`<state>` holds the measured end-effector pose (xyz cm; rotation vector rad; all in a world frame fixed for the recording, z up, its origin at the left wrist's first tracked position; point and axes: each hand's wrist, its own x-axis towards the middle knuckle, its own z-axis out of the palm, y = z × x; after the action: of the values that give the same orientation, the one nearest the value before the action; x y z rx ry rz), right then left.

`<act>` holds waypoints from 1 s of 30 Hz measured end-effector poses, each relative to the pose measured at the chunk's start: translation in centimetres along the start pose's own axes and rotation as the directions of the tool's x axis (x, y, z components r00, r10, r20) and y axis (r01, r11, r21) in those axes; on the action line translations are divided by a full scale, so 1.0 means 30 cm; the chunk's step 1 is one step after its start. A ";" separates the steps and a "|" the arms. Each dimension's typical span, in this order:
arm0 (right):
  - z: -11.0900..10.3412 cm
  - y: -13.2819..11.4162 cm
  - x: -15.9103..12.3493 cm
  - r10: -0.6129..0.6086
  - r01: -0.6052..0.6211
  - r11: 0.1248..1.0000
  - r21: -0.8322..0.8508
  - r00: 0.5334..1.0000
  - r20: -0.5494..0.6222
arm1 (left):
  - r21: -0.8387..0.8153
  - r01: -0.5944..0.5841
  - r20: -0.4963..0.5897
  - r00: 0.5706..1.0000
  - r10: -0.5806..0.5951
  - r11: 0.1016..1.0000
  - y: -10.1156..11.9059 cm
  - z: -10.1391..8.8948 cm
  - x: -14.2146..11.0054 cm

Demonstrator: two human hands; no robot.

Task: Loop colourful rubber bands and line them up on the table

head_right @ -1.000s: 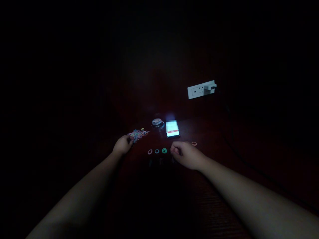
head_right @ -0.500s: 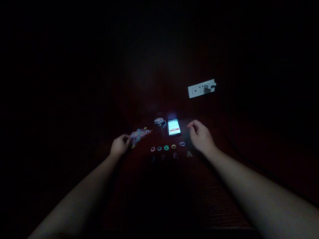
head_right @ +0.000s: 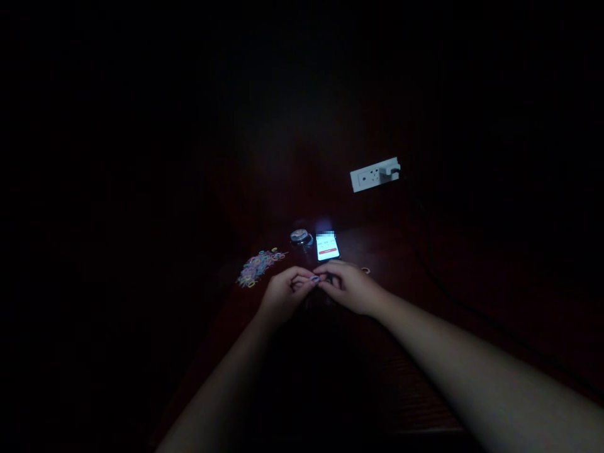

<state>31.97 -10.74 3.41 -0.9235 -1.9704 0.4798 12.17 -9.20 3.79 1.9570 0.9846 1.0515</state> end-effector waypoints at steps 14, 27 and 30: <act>-0.004 -0.006 0.002 0.062 -0.062 0.998 -0.032 0.998 0.003 | 0.141 -0.077 -0.013 0.997 0.080 0.987 -0.002 0.018 -0.018; -0.031 0.035 0.020 0.153 -0.154 0.988 0.012 0.962 -0.228 | 0.623 -0.397 0.384 0.906 0.179 0.674 0.077 0.119 -0.067; -0.028 0.043 0.024 0.170 -0.167 0.985 0.031 0.951 -0.258 | 0.646 -0.405 0.394 0.903 0.172 0.647 0.070 0.138 -0.063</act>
<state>32.97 -9.39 3.45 -1.0973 -1.6600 0.4383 15.67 -12.69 3.10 2.9116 1.0090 0.4942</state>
